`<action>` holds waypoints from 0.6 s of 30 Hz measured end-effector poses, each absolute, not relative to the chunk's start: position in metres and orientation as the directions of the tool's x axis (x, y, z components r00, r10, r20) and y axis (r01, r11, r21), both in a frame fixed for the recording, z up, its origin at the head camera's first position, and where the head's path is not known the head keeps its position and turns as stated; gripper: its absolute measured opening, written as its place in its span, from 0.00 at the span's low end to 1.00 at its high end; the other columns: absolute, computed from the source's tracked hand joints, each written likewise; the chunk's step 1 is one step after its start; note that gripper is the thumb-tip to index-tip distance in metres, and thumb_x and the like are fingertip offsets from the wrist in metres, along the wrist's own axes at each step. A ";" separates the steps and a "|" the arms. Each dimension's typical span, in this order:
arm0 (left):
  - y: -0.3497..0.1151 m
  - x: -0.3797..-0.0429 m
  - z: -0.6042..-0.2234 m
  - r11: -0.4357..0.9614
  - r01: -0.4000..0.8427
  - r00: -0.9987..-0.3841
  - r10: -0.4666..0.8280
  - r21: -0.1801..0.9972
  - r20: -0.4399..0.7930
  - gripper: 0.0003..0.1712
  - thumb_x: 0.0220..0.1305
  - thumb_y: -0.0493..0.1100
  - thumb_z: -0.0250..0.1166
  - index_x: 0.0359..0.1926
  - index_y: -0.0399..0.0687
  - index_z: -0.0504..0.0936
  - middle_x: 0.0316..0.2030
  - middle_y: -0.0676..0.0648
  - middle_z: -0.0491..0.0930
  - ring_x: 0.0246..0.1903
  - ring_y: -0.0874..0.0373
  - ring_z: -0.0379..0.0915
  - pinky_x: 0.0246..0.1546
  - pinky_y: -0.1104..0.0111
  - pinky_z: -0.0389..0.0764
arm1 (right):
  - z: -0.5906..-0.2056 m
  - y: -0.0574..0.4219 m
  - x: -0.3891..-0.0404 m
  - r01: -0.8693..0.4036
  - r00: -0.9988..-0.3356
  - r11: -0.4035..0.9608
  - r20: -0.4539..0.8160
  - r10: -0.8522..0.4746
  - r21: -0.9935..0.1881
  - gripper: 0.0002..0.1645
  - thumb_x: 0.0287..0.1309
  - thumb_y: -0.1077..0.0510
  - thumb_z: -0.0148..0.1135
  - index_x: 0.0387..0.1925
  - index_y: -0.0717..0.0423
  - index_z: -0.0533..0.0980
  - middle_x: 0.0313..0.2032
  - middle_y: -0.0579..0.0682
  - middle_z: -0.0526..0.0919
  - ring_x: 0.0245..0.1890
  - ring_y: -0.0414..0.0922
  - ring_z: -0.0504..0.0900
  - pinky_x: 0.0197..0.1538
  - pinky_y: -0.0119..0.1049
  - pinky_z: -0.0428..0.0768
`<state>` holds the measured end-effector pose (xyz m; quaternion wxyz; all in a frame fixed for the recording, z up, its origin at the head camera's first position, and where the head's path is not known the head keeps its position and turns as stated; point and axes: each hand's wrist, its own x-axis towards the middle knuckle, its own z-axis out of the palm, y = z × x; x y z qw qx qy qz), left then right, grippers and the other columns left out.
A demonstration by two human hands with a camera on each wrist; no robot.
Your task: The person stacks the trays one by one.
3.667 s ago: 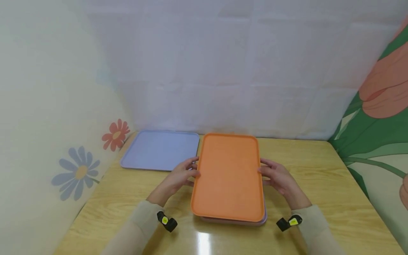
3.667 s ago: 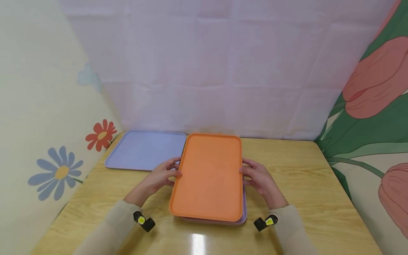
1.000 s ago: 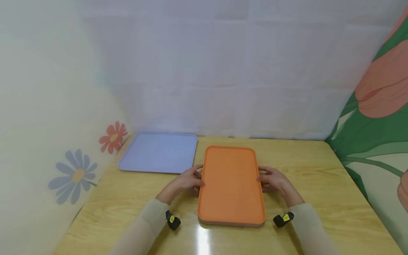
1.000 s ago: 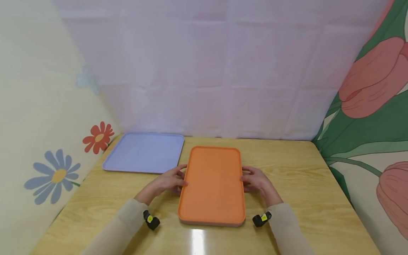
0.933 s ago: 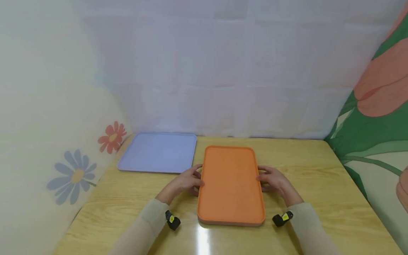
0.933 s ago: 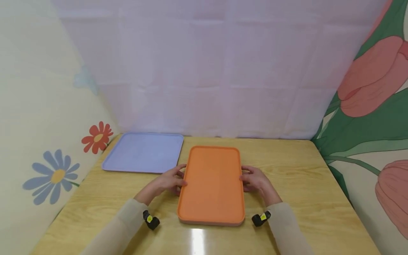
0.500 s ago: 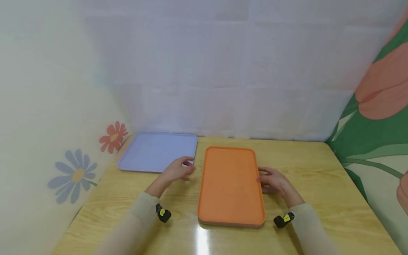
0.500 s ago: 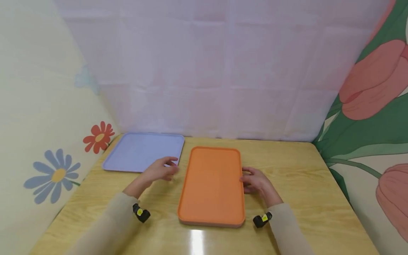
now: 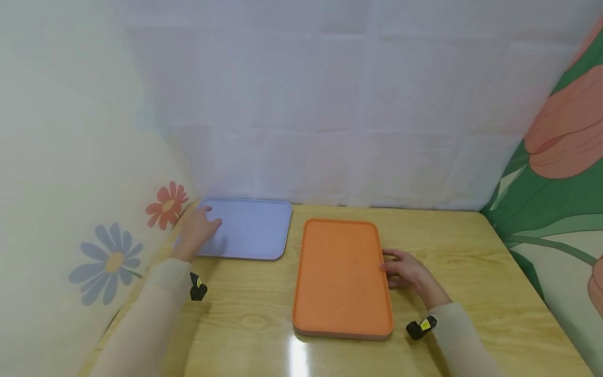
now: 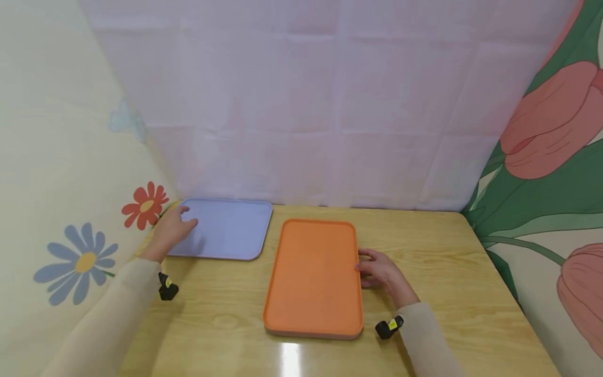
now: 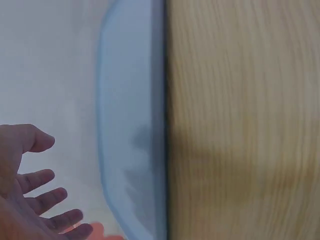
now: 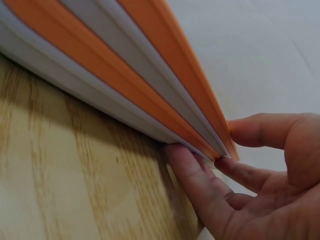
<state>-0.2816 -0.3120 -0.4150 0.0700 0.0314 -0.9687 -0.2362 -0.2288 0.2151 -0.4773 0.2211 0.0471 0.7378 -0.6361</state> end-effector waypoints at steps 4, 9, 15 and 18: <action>-0.334 -0.289 -0.423 0.910 -0.050 -0.986 -0.112 0.412 0.126 0.36 0.67 0.45 0.57 0.66 0.20 0.64 0.62 0.20 0.67 0.60 0.25 0.65 0.61 0.35 0.68 | -0.477 0.216 -0.227 0.349 -0.899 0.173 -0.381 -0.215 -0.921 0.40 0.64 0.66 0.60 0.75 0.66 0.57 0.48 0.59 0.82 0.41 0.45 0.83 0.39 0.42 0.87; -0.363 -0.294 -0.436 0.926 -0.043 -0.990 -0.088 0.375 0.105 0.35 0.66 0.44 0.56 0.66 0.22 0.64 0.60 0.20 0.68 0.55 0.27 0.67 0.59 0.34 0.68 | -0.481 0.215 -0.223 0.354 -0.893 0.144 -0.380 -0.242 -0.924 0.41 0.65 0.67 0.59 0.75 0.67 0.55 0.47 0.57 0.82 0.41 0.45 0.83 0.40 0.42 0.87; -0.378 -0.293 -0.440 0.925 -0.137 -0.989 -0.145 0.353 -0.006 0.39 0.67 0.45 0.57 0.71 0.26 0.58 0.63 0.19 0.62 0.57 0.25 0.64 0.57 0.31 0.67 | -0.482 0.213 -0.219 0.340 -0.896 0.136 -0.364 -0.253 -0.931 0.40 0.64 0.68 0.59 0.74 0.68 0.56 0.47 0.55 0.83 0.41 0.44 0.82 0.39 0.41 0.86; -0.377 -0.293 -0.436 0.914 -0.218 -0.976 -0.198 0.343 -0.093 0.39 0.68 0.47 0.55 0.71 0.25 0.57 0.62 0.17 0.61 0.57 0.24 0.63 0.55 0.29 0.67 | -0.480 0.212 -0.219 0.329 -0.901 0.146 -0.356 -0.249 -0.933 0.40 0.65 0.67 0.59 0.75 0.67 0.57 0.53 0.60 0.81 0.42 0.44 0.83 0.39 0.41 0.86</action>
